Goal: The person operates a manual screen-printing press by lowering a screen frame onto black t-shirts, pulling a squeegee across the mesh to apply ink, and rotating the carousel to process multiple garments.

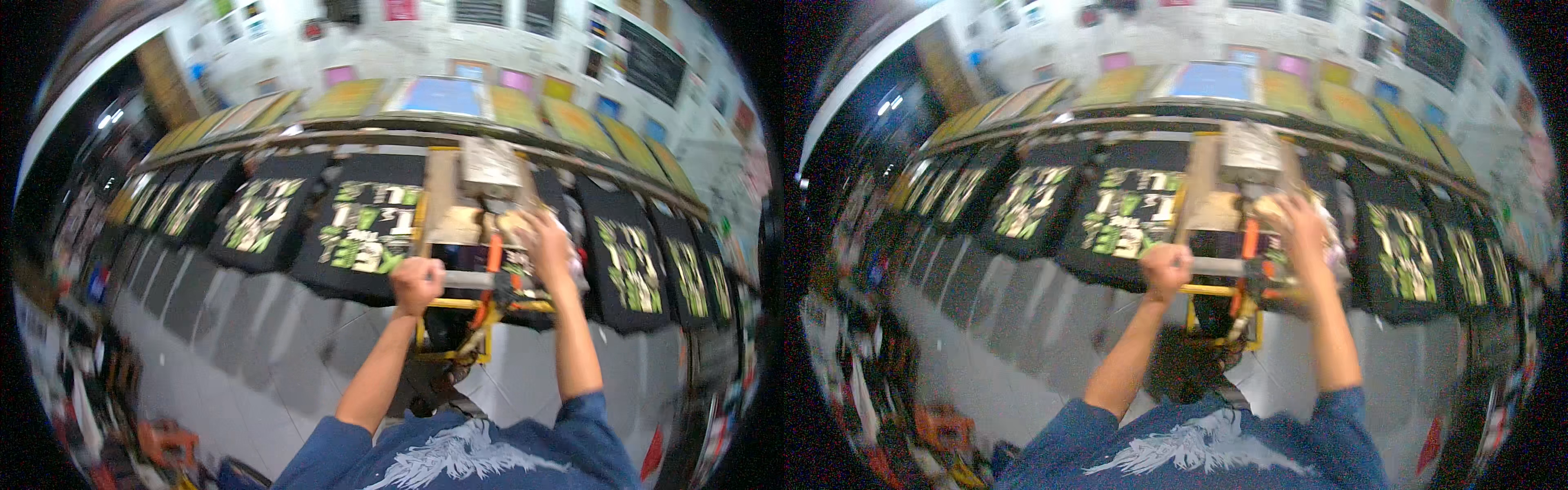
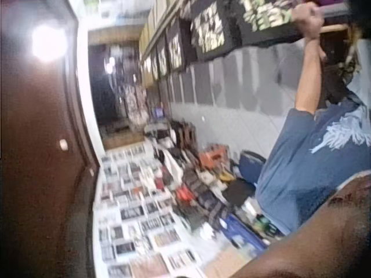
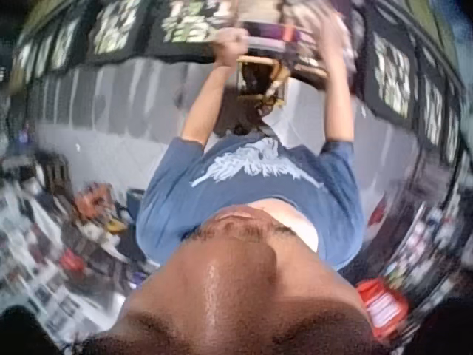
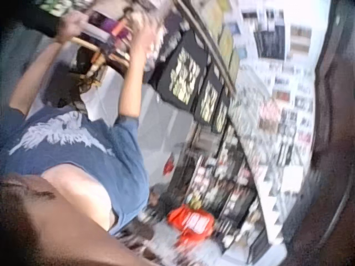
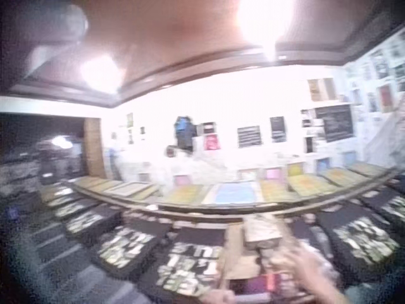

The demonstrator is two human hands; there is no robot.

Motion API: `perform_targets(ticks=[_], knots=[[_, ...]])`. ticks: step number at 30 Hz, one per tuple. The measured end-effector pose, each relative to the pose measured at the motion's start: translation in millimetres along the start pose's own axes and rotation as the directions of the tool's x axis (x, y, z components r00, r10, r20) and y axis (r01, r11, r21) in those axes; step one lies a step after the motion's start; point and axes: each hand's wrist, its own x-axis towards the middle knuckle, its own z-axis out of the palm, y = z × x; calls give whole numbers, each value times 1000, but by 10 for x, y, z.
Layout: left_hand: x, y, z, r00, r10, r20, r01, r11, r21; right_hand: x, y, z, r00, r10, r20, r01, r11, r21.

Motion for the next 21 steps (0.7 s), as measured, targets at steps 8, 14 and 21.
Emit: perform_targets(ticks=[8, 14, 21], knots=[[-53, 42, 123, 997, 34, -68, -35, 999, -16, -647, 383, -389, 966, 260, -6, -259, 962, 91], [-26, 129, 1, 995, -16, -94, 15, 1000, -2, -663, 333, -234, 922, 386, -10, -384, 914, -130], [-33, 89, 72, 996, -30, -89, 30, 1000, -7, -596, 398, -270, 882, 468, 53, -457, 878, -144]])
